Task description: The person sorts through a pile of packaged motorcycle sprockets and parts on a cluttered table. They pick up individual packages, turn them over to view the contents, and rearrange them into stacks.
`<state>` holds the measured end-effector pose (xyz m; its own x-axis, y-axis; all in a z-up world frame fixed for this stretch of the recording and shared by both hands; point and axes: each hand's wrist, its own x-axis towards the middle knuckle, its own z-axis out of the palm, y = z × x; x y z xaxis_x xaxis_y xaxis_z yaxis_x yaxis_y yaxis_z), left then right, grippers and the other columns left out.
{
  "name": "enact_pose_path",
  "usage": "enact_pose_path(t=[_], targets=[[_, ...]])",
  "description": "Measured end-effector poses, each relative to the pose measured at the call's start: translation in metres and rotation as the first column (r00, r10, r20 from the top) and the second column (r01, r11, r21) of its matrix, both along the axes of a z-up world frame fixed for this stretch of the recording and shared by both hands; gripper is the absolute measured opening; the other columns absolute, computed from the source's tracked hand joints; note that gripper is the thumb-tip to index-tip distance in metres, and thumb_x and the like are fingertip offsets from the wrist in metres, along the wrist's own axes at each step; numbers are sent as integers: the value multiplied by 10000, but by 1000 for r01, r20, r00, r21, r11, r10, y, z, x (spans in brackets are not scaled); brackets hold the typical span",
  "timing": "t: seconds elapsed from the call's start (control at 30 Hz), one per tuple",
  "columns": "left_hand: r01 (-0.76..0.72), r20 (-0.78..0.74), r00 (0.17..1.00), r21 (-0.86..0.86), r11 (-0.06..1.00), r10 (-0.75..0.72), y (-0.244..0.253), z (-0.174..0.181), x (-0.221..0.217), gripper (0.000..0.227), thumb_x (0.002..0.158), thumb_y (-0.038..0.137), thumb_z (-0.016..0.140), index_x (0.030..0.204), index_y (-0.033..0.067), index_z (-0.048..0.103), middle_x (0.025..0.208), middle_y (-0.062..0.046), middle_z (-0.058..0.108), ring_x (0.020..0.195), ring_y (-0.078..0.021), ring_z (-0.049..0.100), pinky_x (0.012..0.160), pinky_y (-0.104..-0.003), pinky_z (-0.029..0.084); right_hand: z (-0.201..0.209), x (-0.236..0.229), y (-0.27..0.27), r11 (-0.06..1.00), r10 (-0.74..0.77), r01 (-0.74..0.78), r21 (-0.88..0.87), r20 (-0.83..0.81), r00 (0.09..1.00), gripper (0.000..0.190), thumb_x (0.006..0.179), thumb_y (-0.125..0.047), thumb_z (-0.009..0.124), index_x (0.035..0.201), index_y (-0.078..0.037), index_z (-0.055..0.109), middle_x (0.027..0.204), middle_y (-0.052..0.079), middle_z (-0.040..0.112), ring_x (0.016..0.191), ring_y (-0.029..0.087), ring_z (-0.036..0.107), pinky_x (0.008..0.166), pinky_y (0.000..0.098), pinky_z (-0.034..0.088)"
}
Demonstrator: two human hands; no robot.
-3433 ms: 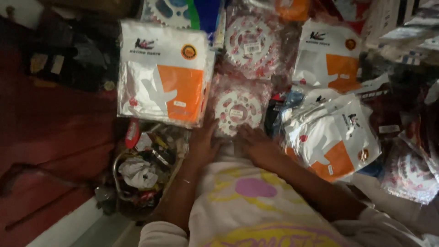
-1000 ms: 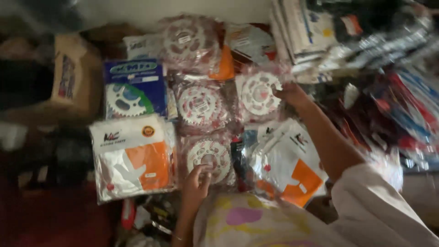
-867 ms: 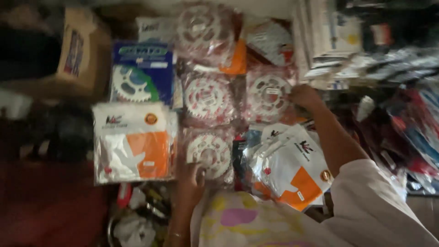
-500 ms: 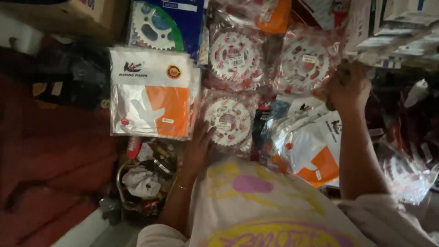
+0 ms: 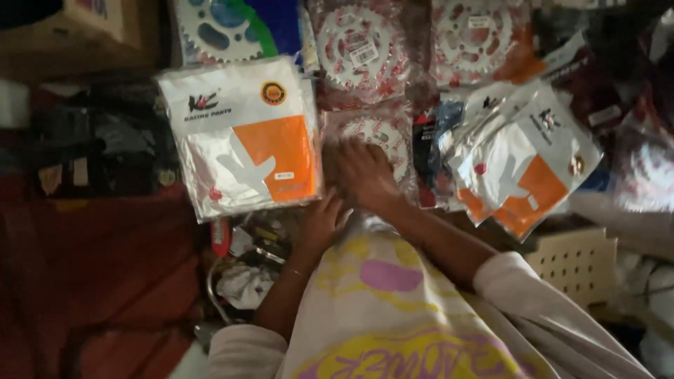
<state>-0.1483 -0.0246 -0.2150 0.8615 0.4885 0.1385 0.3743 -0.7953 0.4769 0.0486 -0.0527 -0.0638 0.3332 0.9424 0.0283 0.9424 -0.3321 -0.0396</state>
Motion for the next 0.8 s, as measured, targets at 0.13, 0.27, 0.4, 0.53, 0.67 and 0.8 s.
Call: enact_pose_path(t=[0.13,0.27,0.4,0.53,0.67,0.8], targets=[[146,133,979,87,985,-156,22,5,-3,232,918,399,673,1016,193,712,1279,-114,692,824,-293,751,702,-422,609,-41,-16,-80,967,170,-155,204,-57,984,621,889,-311,642,1469,-101,564,1464,159,581,1347,361,557,1056,520,465],[233,201,944,157,960,-262,35,33,-2,211,994,399,623,1131,257,698,1255,-12,680,708,-215,731,646,-351,598,-54,-25,-133,995,12,-28,-93,-173,985,966,790,-557,721,1585,-118,392,1674,137,346,1544,328,308,1197,556,271],[203,264,931,193,960,-250,30,53,8,184,969,372,683,986,200,747,1057,-72,719,695,-242,733,581,-362,583,-58,-14,-89,986,-15,30,164,-87,996,710,964,-321,596,1596,-56,415,1629,201,419,1460,391,439,1110,576,398],[232,291,916,175,957,-275,35,57,8,148,962,261,658,1054,164,721,1054,-64,677,832,-246,726,692,-362,572,-66,16,-42,969,-125,173,177,-254,959,767,927,-320,706,1597,-91,410,1632,250,364,1504,472,318,1159,693,276],[313,348,907,-184,932,-236,32,31,3,144,1000,193,652,1059,70,697,961,-145,680,867,-367,710,700,-437,566,-60,22,-32,949,-93,136,285,-159,983,183,993,-146,669,1161,-146,740,1500,153,523,1425,422,458,1091,616,400],[358,279,880,143,923,-385,44,81,4,198,965,145,679,1151,84,706,1071,-119,689,935,-310,722,779,-391,571,-86,8,-65,957,-8,62,285,-184,983,177,1015,-295,645,1013,-154,752,1485,124,535,1403,418,477,1041,628,424]])
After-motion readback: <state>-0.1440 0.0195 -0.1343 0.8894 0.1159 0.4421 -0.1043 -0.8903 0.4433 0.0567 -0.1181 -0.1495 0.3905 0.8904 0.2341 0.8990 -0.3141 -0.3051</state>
